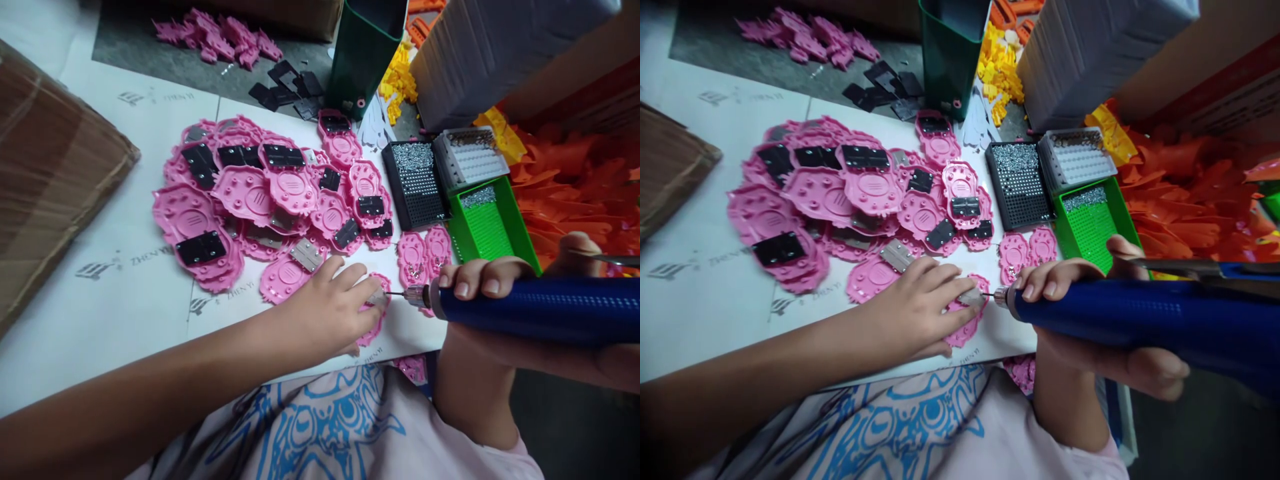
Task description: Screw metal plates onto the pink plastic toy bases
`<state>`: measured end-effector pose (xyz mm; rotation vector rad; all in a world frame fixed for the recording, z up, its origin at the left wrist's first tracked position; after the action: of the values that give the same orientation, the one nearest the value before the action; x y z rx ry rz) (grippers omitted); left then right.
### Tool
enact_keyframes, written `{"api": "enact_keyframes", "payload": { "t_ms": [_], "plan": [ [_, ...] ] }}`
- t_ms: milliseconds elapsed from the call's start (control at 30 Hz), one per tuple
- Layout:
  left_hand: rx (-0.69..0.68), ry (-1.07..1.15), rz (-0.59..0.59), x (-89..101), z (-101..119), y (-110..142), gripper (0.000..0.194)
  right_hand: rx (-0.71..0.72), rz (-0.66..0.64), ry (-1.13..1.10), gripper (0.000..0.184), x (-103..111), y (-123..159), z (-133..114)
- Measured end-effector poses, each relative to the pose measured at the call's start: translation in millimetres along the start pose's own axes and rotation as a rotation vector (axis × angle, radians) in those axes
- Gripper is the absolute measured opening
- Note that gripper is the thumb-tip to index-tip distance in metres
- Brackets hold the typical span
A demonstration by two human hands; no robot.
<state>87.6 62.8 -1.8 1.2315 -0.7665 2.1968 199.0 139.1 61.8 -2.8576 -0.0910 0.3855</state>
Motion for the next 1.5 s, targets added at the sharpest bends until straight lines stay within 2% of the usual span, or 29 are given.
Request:
{"api": "enact_keyframes", "payload": {
  "t_ms": [133, 233, 400, 533, 633, 767, 833, 967, 1067, 1133, 1267, 1500],
  "plan": [
    [0.000, -0.004, 0.005, -1.0, 0, 0, 0.058, -0.016, 0.061, 0.043, 0.055, 4, 0, 2],
    [0.003, -0.005, 0.026, -0.3, 0, -1, 0.059, -0.022, 0.011, 0.109, 0.051, -2, 5, 1],
    [0.024, -0.013, 0.002, -1.5, 0, -2, 0.058, 0.117, -0.012, 0.156, 0.046, -11, 10, -14],
    [0.037, 0.000, -0.004, -0.9, 0, -4, 0.056, 0.121, -0.070, 0.175, 0.048, -20, 8, -10],
    [0.035, 0.003, -0.002, -3.0, 1, -4, 0.053, 0.120, -0.048, 0.149, 0.049, -16, 7, -8],
    [0.034, -0.006, 0.045, -4.3, 0, -1, 0.055, 0.035, -0.053, 0.070, 0.054, -5, -5, 0],
    [0.033, -0.007, 0.068, -4.2, -1, 0, 0.057, 0.079, 0.001, 0.072, 0.055, 3, -22, -5],
    [0.037, -0.011, 0.071, -4.6, -1, 2, 0.057, 0.284, 0.358, 0.067, 0.054, 29, -62, -23],
    [0.036, -0.017, 0.084, -3.6, -1, 2, 0.058, 0.325, 0.511, 0.059, 0.044, 33, -88, -16],
    [0.033, -0.021, 0.092, -3.7, -1, 3, 0.059, 0.305, 0.554, 0.079, 0.041, 35, -103, -5],
    [0.035, -0.019, 0.103, -4.8, -1, 3, 0.058, 0.252, 0.591, 0.104, 0.046, 43, -119, 15],
    [0.035, -0.026, 0.088, -5.0, -2, 3, 0.058, 0.243, 0.546, 0.079, 0.051, 41, -122, 21]
  ]
}}
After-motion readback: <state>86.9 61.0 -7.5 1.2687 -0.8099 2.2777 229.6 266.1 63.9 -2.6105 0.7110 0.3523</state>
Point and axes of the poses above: each hand's wrist, its own y-axis away from the middle knuckle, its own x-axis out of the back of the hand, z = x × y, the point moved 10 cm from there along -y, towards the middle knuckle, and after that the axes turned 8 degrees about z, right-handed, at the moved point
